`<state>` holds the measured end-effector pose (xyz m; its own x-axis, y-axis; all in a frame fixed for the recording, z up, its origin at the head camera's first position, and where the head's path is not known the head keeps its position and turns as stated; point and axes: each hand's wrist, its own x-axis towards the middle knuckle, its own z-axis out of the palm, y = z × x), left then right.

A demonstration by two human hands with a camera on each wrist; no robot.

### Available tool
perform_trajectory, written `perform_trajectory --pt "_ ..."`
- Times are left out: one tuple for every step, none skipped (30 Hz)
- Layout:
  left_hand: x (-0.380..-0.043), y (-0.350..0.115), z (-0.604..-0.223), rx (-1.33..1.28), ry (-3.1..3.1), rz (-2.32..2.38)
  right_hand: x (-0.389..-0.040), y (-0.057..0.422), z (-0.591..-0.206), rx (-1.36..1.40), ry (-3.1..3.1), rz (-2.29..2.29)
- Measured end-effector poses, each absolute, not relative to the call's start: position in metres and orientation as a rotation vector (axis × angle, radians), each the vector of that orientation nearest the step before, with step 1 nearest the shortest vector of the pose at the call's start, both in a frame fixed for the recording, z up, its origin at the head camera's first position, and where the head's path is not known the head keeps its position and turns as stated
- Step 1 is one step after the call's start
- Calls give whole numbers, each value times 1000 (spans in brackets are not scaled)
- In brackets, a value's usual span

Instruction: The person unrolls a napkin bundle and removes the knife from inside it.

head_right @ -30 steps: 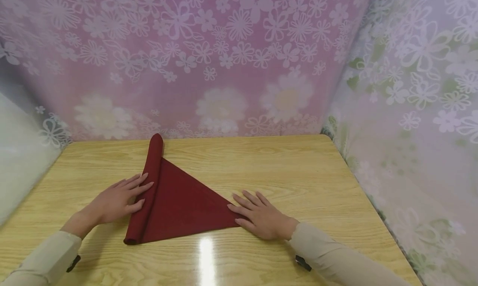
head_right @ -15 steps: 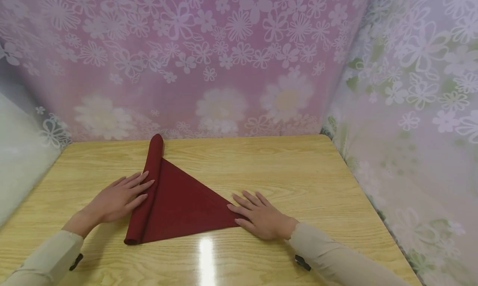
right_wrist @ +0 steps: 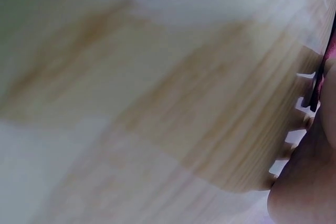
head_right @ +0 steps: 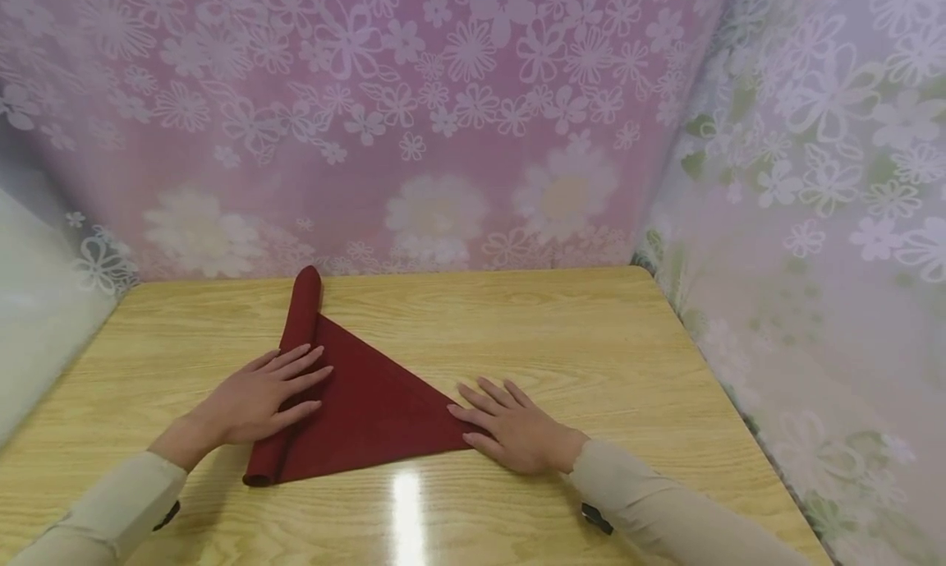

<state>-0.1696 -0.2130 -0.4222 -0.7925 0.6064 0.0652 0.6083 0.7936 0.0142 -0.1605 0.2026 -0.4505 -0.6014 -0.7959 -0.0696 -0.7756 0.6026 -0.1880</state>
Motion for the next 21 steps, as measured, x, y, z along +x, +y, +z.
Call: perform_trajectory --pt "-169 -212 -422 -994 -2921 -48 -160 202 -450 -1324 2678 -215" --pt "-169 -212 -422 -1000 -2922 -47 -161 202 -450 -1330 2680 -221" --pt "-169 -212 -423 -1002 -2923 -45 -161 202 -450 -1335 2682 -229" --pt "-169 -213 -423 -1004 -2925 -41 -160 202 -450 -1343 2682 -237" --pt "-169 -213 -424 -1006 -2928 -37 -160 203 -450 -1349 2682 -246" --pt "-168 -214 -425 -1008 -2931 -36 -160 203 -450 -1351 2681 -253" --pt "-168 -215 -425 -1009 -2935 -34 -160 203 -450 -1355 2680 -261" --pt "-168 -216 -426 -1009 -2938 -38 -160 203 -451 -1355 2679 -268" --pt "-168 -217 -427 -1006 -2941 -40 -160 203 -451 -1352 2676 -277" --pt "-167 -219 -427 -1001 -2943 -44 -160 203 -451 -1351 2675 -283" --pt "-167 -220 -427 -994 -2945 -50 -160 203 -451 -1350 2676 -287" --pt "-167 -221 -427 -985 -2947 -56 -160 203 -451 -1354 2679 -289" --pt "-167 -222 -427 -976 -2949 -57 -161 203 -451 -1358 2682 -291" --pt "-167 -223 -427 -969 -2950 -58 -161 203 -451 -1359 2684 -290" --pt "-166 -224 -427 -962 -2954 -59 -161 203 -451 -1363 2688 -284" --pt "-166 -225 -426 -958 -2958 -61 -161 203 -450 -1366 2690 -275" --pt "-166 -226 -426 -957 -2963 -60 -161 203 -450 -1368 2690 -268" --pt "-165 -227 -426 -957 -2965 -58 -161 203 -450 -1365 2688 -259" --pt "-165 -228 -426 -957 -2968 -60 -161 203 -450 -1357 2684 -249" --pt "-165 -229 -426 -957 -2969 -64 -161 203 -450 -1351 2681 -243" --pt "-165 -230 -426 -954 -2974 -74 -161 203 -450 -1345 2679 -235"
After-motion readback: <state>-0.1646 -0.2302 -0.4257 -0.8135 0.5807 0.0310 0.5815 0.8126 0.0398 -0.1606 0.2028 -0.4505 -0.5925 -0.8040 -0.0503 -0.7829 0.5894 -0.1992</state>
